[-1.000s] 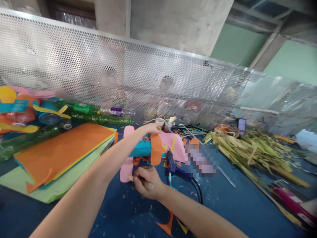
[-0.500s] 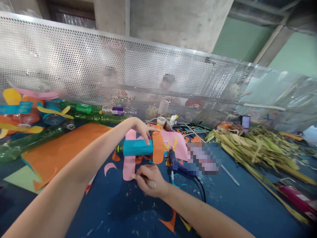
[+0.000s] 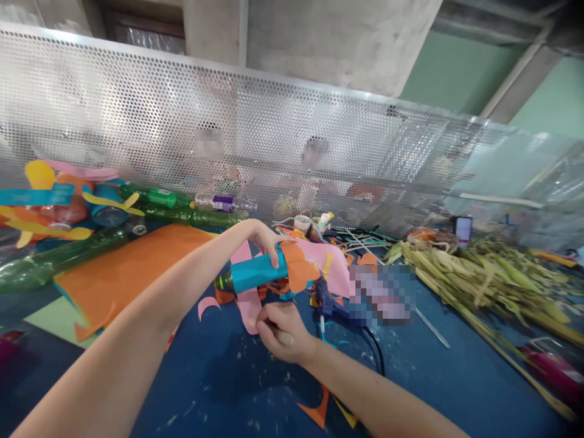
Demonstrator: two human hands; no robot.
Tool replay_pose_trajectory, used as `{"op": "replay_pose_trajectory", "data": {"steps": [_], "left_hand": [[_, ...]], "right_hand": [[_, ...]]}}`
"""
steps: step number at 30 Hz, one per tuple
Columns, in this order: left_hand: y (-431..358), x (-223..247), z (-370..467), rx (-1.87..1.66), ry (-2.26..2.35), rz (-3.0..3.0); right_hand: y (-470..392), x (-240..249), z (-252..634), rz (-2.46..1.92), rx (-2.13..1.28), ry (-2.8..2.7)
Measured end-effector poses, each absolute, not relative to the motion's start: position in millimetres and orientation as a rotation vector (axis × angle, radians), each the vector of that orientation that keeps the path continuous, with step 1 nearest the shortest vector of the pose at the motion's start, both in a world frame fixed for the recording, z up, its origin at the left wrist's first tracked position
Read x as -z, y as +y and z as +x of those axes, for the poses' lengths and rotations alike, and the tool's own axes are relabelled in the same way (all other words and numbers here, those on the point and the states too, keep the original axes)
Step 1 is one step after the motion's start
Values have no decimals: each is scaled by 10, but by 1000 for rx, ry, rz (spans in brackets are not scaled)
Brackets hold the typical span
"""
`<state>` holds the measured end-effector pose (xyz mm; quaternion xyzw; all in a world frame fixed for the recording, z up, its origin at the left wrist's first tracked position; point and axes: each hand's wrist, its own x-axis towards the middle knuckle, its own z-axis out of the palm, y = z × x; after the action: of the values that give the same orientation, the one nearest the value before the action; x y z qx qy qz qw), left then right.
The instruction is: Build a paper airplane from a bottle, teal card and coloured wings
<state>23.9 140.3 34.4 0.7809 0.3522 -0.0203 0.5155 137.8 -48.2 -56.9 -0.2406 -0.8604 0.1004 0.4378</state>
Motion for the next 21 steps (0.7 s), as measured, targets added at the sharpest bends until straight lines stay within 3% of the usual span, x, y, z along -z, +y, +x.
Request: {"op": "replay_pose_trajectory", "data": {"steps": [11, 21], "left_hand": [[1324, -558, -308, -238, 823, 1663], [1302, -524, -519, -581, 703, 1493]], "right_hand": [[-509, 586, 1373, -280, -5, -2213], [-523, 545, 1362, -270, 110, -2264]]}}
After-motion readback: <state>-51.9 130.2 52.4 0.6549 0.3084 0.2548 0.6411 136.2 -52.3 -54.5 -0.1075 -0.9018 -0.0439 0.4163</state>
